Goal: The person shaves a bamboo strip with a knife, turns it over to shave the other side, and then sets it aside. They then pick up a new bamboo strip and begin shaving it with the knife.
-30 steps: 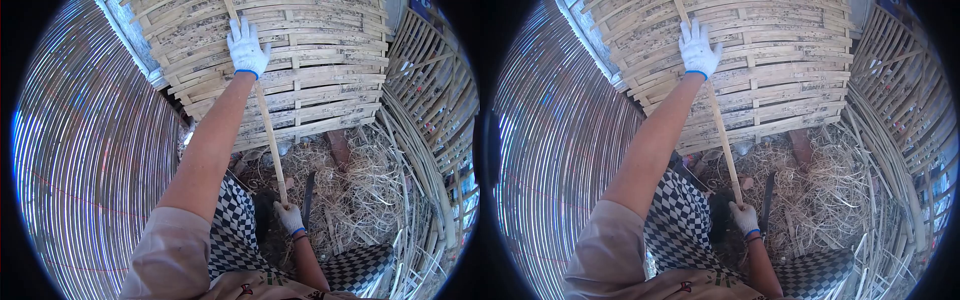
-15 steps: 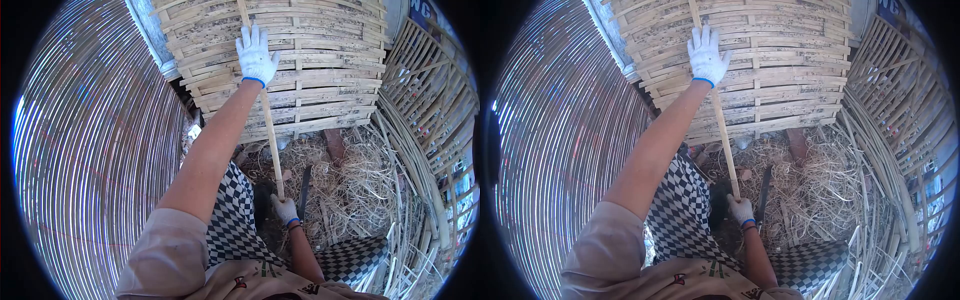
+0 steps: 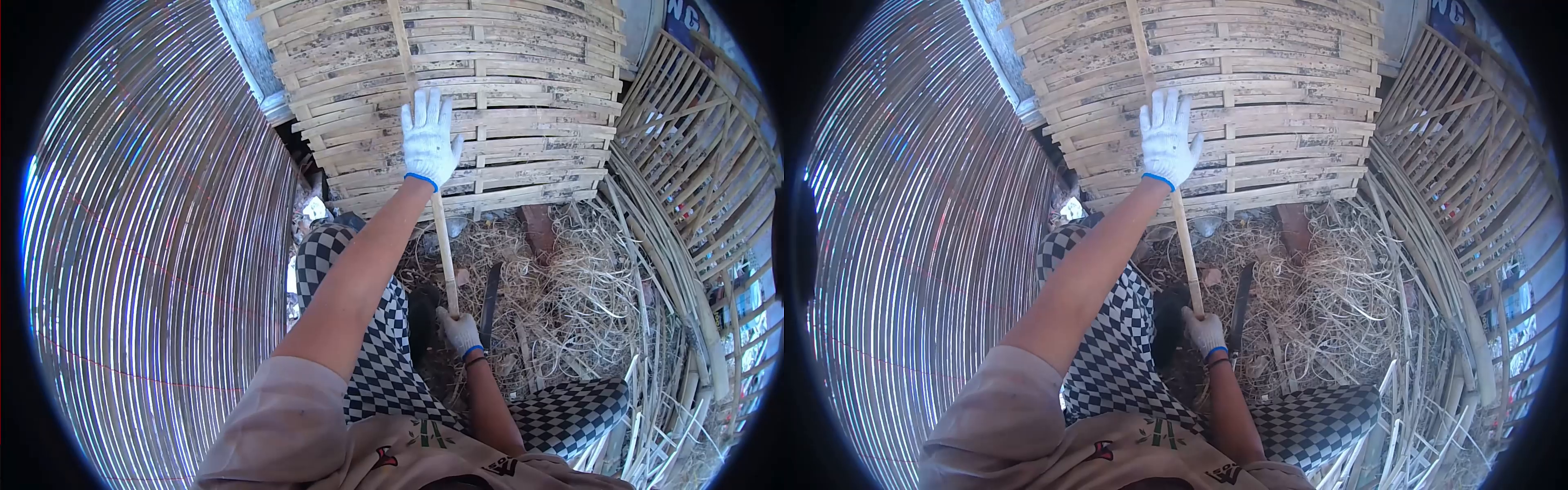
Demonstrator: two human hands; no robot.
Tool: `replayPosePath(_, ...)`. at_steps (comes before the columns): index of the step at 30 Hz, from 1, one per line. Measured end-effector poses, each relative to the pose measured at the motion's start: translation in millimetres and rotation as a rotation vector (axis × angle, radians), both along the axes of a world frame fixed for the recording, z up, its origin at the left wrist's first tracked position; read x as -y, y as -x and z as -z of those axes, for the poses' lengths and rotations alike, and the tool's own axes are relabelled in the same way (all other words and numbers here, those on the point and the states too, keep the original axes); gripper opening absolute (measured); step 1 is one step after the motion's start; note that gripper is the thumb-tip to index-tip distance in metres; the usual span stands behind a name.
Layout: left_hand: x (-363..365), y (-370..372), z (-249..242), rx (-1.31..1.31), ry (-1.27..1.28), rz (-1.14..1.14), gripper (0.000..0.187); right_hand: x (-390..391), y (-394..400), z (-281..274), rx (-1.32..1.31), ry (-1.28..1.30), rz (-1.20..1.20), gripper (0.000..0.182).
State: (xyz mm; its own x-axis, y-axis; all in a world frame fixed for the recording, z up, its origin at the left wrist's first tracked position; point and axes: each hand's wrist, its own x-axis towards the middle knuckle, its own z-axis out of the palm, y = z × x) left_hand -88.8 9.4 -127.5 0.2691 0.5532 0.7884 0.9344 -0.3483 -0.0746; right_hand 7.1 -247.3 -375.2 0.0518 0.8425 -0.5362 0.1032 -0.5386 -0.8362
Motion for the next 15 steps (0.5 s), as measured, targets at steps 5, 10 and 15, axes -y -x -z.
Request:
replayPosePath(5,-12,-2,19,0.018,0.022,-0.040,0.074,-8,-3,6,-0.029,-0.014,0.012,0.048)
replayPosePath(10,-16,-10,30,0.019,0.061,-0.054,0.074,-14,-7,27,-0.033,-0.018,0.035,0.046)
replayPosePath(15,-5,-13,50,0.076,0.104,-0.017,0.074,-16,-7,30,-0.033,0.006,0.034,0.046)
